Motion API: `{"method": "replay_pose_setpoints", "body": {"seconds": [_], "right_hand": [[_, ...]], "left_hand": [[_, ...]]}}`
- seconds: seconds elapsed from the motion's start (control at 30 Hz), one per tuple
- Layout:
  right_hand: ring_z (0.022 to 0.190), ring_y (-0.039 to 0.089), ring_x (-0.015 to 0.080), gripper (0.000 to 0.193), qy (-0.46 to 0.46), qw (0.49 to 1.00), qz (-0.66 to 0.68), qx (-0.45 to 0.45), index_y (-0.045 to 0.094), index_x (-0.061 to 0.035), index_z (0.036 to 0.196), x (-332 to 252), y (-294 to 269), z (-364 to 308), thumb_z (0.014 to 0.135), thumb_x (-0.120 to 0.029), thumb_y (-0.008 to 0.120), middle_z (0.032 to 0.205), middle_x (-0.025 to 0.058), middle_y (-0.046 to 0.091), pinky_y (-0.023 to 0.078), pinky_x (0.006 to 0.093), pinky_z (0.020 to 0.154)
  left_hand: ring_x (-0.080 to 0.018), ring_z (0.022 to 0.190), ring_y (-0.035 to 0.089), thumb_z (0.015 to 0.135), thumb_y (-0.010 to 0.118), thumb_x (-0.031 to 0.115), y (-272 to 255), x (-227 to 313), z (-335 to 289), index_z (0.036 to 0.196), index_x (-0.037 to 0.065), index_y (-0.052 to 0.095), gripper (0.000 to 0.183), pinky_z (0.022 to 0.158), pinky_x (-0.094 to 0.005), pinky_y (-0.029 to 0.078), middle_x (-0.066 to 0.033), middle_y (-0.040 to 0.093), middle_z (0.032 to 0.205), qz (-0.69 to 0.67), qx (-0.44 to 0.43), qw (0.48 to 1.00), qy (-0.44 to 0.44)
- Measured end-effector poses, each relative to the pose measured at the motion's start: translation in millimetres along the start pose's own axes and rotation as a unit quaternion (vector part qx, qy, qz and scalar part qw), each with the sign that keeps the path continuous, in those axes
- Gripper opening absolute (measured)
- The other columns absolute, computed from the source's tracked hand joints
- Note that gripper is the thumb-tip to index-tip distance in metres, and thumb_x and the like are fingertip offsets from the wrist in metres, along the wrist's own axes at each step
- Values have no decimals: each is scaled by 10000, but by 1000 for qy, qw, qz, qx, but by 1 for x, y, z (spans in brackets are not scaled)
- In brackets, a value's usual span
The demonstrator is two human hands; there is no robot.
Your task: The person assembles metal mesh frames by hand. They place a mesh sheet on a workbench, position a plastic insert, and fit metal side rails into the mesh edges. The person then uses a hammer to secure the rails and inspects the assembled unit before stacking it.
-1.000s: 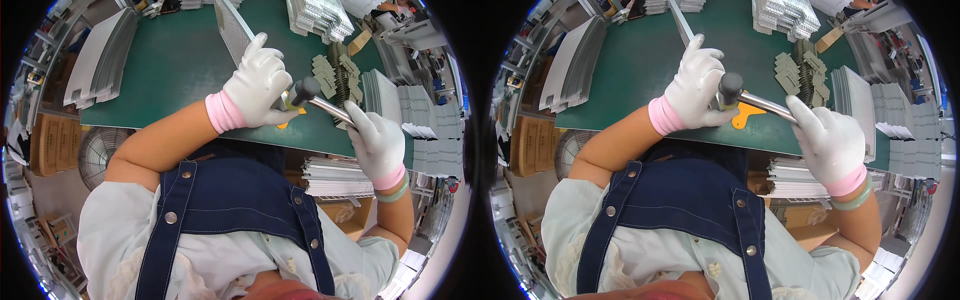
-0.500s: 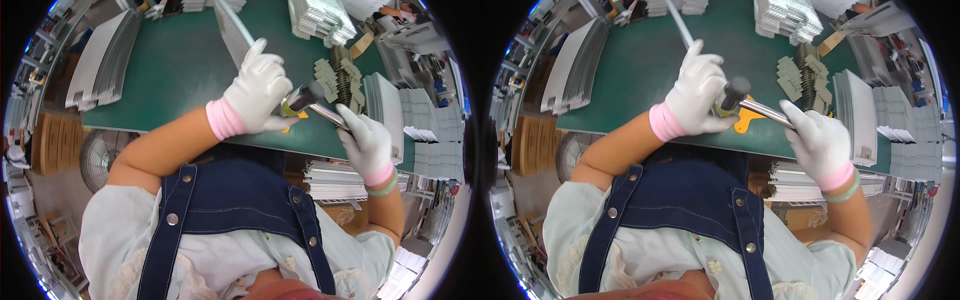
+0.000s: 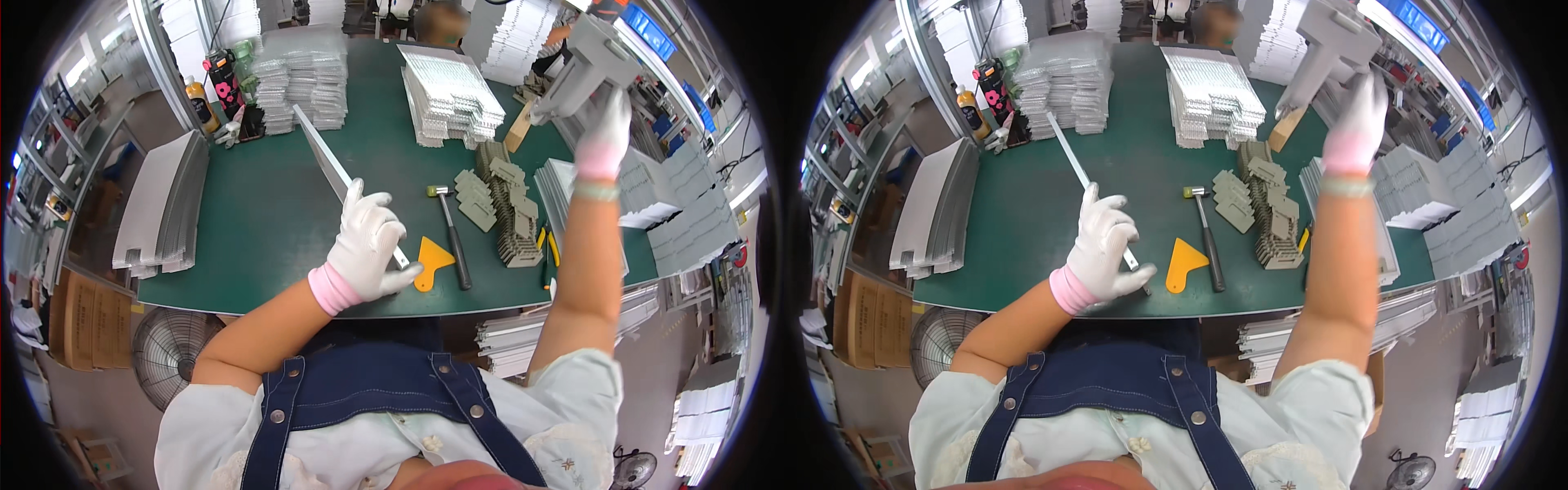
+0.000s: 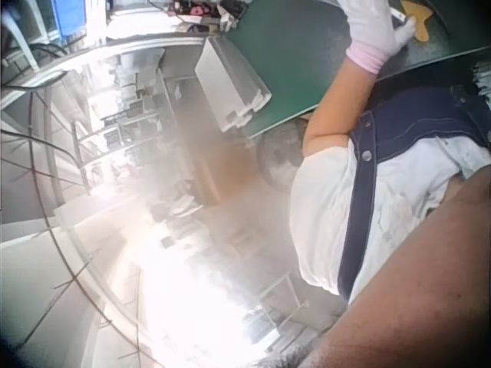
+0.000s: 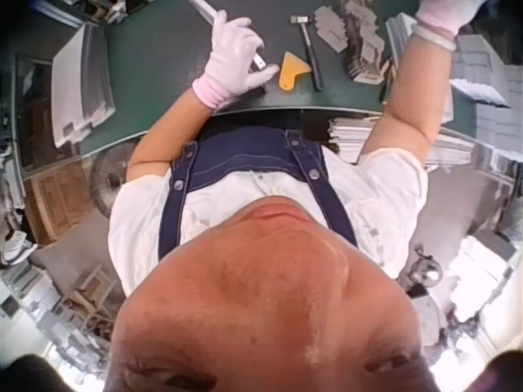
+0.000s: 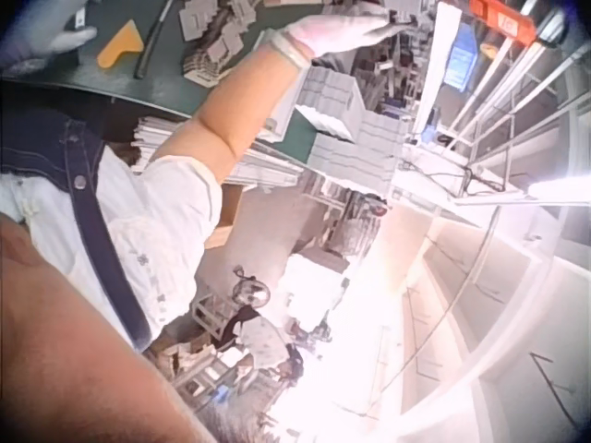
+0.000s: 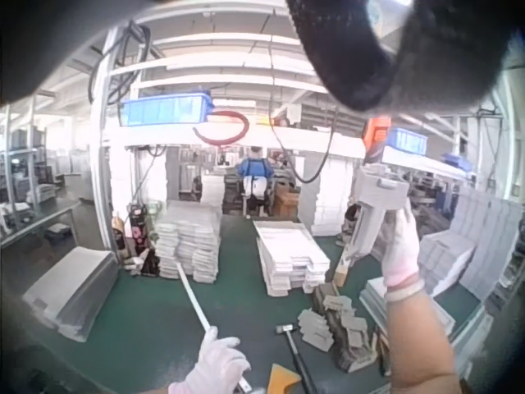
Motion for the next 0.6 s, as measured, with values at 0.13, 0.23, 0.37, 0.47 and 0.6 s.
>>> {"method": "replay_pose_setpoints", "body": {"seconds": [0.13,0.23,0.37,0.47,0.6], "right_hand": [[929,636,196,256,-149,981,36,-119,607,-38,1155,-81,10,93,915,-123,630,1036,84,665,501,298,825],[839,633,131,227,51,945,303,-111,612,-59,1097,-128,44,91,882,-117,659,969,32,660,519,277,725],[764,637,148,202,106,883,416,-190,623,-59,1046,-138,67,91,845,-47,644,879,26,660,521,281,720],[775,651,156,216,120,830,488,-242,629,-49,1062,-147,65,65,847,-45,644,892,37,678,529,294,743],[794,651,157,222,112,827,498,-236,631,-45,1072,-156,56,12,851,-53,643,912,41,678,527,295,755]], "left_hand": [[-397,1090,499,621,790,305,4,5,10,987,88,558,484,1082,-683,223,-106,506,946,-3,-11,1000,13],[-392,1099,494,650,767,315,8,3,10,1087,115,601,509,1092,-683,205,-107,501,946,1,-26,1000,7],[-386,1104,488,672,750,297,15,5,19,1057,130,635,435,1099,-673,203,-106,485,923,-6,-22,1000,14],[-385,1103,483,683,744,298,21,8,29,997,115,640,378,1091,-666,215,-110,464,900,-11,-13,999,29],[-396,1124,464,712,754,448,33,1,36,959,108,663,430,1086,-654,229,-152,540,1035,-9,-98,995,-28]]}}
Point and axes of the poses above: each hand's wrist, its own z-axis towards the middle knuckle, its own y-axis out of the palm, x = y × z, the point moved 7 cm from there along z, towards the middle knuckle
